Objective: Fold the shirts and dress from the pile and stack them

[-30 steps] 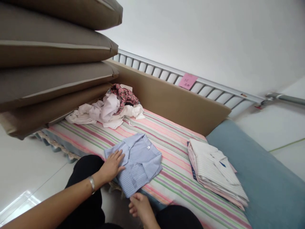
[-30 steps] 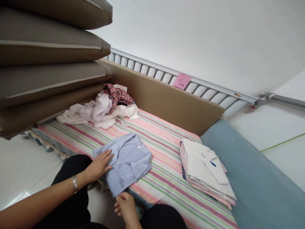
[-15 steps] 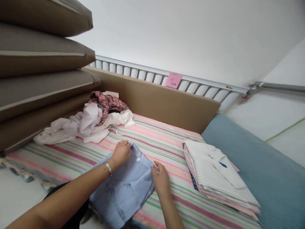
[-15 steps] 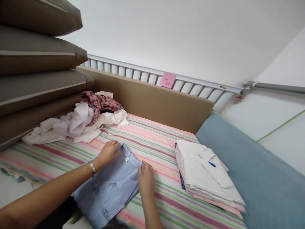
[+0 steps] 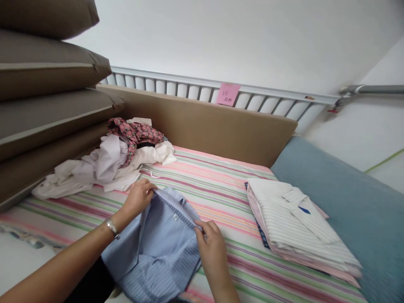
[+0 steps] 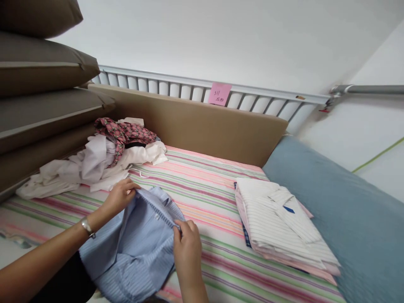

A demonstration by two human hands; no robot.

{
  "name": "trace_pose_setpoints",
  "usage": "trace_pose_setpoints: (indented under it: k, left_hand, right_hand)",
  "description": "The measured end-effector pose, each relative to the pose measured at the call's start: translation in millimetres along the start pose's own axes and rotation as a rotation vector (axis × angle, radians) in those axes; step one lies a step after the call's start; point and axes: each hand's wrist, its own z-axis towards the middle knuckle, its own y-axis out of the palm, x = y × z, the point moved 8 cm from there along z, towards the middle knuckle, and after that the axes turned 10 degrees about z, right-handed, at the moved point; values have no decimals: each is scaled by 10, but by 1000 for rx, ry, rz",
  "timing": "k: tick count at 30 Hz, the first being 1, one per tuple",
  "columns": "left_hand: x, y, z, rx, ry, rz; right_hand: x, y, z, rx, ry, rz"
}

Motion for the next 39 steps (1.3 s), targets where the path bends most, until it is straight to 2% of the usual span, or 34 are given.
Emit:
trace_pose_setpoints:
  k: [3, 5, 7, 9, 12, 15, 17, 22, 25, 27, 30, 34, 37, 39]
  left_hand:
    - [34, -102, 7, 31, -10, -47]
    - [80, -35, 71, -8, -45, -28]
    - [125, 161, 172, -107, -85, 23]
    - [168, 420, 289, -200, -113, 77]
    - [234, 790, 442, -261, -122, 141]
    - [282, 1057, 499, -296, -117, 198]
    - [302, 1135, 497, -296, -109, 217]
    - [349, 1088, 476, -258, -101, 215]
    - [399, 975, 409, -228, -99, 193]
    - [452, 851, 301, -153, -60, 156]
    - [472, 671, 14, -16, 2, 92]
    - [351, 577, -492, 62, -45, 52]
    - [392, 559, -833, 72, -1, 46]
    - [432, 559, -992, 62, 22, 58]
  right_hand:
    - [-6, 44, -51, -29, 51, 111]
    - [113, 83, -8, -42, 136, 182]
    - [299, 130, 85, -55, 225, 186]
    - [510, 160, 202, -56, 295, 78]
    - [752, 167, 345, -33, 348, -95]
    - [843, 160, 394, -33, 373, -206]
    - [839, 139, 392, -50, 386, -340]
    - [784, 115, 382, -97, 412, -543]
    - [773, 128, 396, -104, 392, -587]
    - [778, 120, 409, -73, 359, -552]
    - [759, 105, 418, 1, 225, -384]
    - [573, 141, 382, 60, -84, -302]
    - [323, 304, 400, 25, -259, -364]
    - [158, 476, 486, -28, -295, -406]
